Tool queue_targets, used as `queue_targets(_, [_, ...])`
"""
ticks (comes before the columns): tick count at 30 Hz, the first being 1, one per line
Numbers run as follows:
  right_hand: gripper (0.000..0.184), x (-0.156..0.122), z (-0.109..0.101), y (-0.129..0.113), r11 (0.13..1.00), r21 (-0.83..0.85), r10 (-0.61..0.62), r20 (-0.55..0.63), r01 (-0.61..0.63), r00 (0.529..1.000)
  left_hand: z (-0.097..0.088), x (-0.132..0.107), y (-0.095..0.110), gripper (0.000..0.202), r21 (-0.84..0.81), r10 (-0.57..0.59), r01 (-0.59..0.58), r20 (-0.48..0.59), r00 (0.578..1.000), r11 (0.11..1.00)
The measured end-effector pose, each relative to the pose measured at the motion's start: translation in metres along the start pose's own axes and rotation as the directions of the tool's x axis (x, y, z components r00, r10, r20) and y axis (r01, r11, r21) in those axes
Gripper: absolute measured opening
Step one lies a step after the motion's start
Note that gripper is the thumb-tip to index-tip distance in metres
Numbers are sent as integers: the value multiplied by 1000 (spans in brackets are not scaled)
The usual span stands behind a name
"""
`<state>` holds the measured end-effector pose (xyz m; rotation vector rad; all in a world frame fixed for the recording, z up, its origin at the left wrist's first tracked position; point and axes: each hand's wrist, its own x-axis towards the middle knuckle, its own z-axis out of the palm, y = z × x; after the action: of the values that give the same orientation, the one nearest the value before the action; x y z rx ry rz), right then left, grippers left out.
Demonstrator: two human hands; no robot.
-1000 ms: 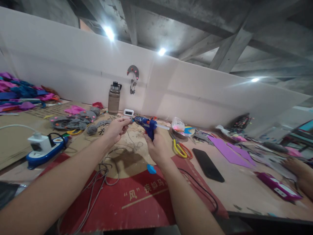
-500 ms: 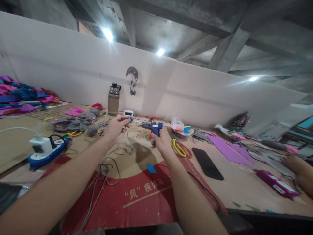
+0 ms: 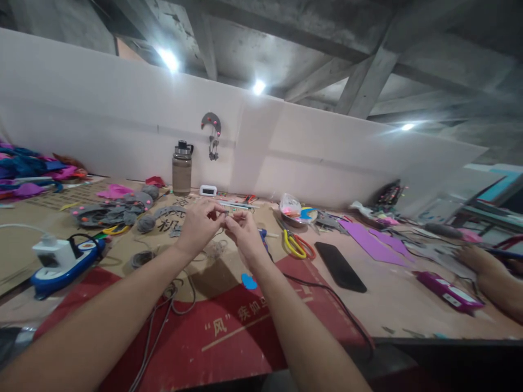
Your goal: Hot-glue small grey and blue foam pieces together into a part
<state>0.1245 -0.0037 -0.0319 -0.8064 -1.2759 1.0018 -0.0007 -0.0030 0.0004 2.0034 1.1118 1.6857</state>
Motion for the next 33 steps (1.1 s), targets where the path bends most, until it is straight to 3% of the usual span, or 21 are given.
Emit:
queue_targets(3, [27, 1, 2, 4, 999, 47, 26, -34, -25, 999, 5, -2, -1, 8, -45, -82, 83, 30, 996, 996])
queue_targets(6, [17, 0, -7, 1, 988, -146, -57, -92, 43, 994, 12, -3, -3, 13, -238, -262, 282, 114, 958, 929])
queue_targets(9, [13, -1, -14, -6, 949, -302, -132, -110, 94, 985, 16, -4, -4, 22, -368, -330, 380, 194, 924, 848])
queue_targets(16, [14, -6, -14, -12, 898, -407, -216, -79, 167, 973, 18, -6, -3, 24, -439, -329, 422, 274, 904, 793])
queue_targets(23, [15, -9, -13, -12, 859, -468, -259, -52, 205, 964, 19, -5, -3, 20, -489, -361, 438, 247, 899, 755])
queue_targets(29, [15, -10, -13, -14, 827, -526, -268, -58, 199, 962, 18, -5, -5, 15, -401, -317, 369, 193, 929, 838])
queue_targets(33, [16, -10, -14, -16, 823, -535, -272, -73, 193, 959, 18, -6, -4, 15, -404, -283, 354, 226, 932, 844])
